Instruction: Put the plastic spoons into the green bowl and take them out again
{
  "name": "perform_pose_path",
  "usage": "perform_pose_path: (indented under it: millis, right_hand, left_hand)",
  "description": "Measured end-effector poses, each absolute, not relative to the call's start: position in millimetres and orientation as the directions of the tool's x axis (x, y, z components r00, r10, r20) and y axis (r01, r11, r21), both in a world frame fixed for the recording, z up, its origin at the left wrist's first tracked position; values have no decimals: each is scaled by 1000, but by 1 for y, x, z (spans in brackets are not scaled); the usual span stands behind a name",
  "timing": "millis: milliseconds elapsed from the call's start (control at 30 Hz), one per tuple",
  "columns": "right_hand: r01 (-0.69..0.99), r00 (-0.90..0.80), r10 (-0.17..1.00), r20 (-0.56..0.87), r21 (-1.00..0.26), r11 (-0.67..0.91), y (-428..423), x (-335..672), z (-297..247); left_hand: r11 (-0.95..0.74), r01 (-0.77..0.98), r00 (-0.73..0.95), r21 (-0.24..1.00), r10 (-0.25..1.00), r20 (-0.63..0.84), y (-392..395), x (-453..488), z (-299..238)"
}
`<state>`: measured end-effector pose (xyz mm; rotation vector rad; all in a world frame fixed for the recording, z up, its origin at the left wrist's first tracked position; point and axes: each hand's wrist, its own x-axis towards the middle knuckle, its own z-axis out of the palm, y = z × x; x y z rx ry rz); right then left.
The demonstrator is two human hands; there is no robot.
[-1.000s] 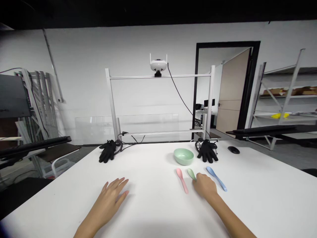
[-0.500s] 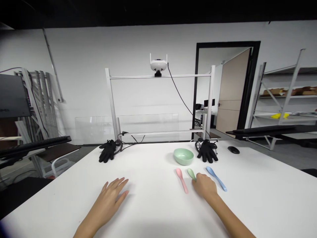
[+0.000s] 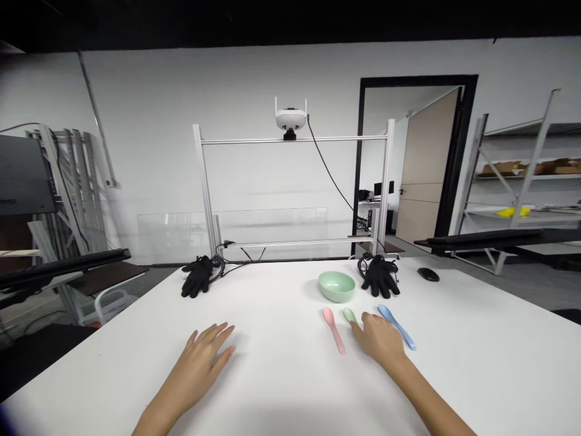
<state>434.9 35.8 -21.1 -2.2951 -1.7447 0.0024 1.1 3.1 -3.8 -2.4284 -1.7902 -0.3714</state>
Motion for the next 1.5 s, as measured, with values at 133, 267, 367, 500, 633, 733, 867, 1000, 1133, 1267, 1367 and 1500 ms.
perform_pose_path:
  millis: [133,267,367,500,633,733,867,1000,1133,1267,1367,1500]
  right_hand:
    - [959,212,941,266,-244,-147,25,438,-12]
    - [961,192,916,353,-257,-102,18,448,-14]
    - [960,184,907,378,-268,-83,13,456,-20]
    - [966,149,910,387,-253,-50,8,465,-30]
    - [965,130,919,372,-260,-31,5,470,-37]
    - [963,130,916,379,-270,-25,3,471,-39]
    - [959,137,912,387,-282,-25,0,468,-37]
    - [965,129,913,386,-262,-25,-3,464,-33]
    - [968,113,915,388,-249,-14,-2,462,-33]
    - [965,108,913,394,-264,0,-1,461,-33]
    - [964,118,914,387,-266,-12,-1,460,-31]
    - [968,129,919,371,-250,-35,-1,459,-30]
  left_hand:
    - [-294,954,273,49,928,253,4,0,-4]
    - [-289,956,266,55,929,256,3,-1,-3]
    - [-292,954,265,64,926,269,4,-1,-4]
    - [-294,953,263,69,921,285,3,-1,-4]
    - [-294,953,262,75,921,288,3,-1,-2]
    - [-291,953,257,80,923,287,2,0,-2]
    - [-294,952,259,84,921,291,3,0,-3]
    - [-299,951,263,81,916,302,4,-1,-6]
    - [-297,952,263,76,919,294,4,0,-5]
    - [-292,954,261,72,923,284,2,1,-3]
    - [-297,951,261,82,920,293,1,2,-2]
    - [-300,950,263,86,919,295,1,1,-3]
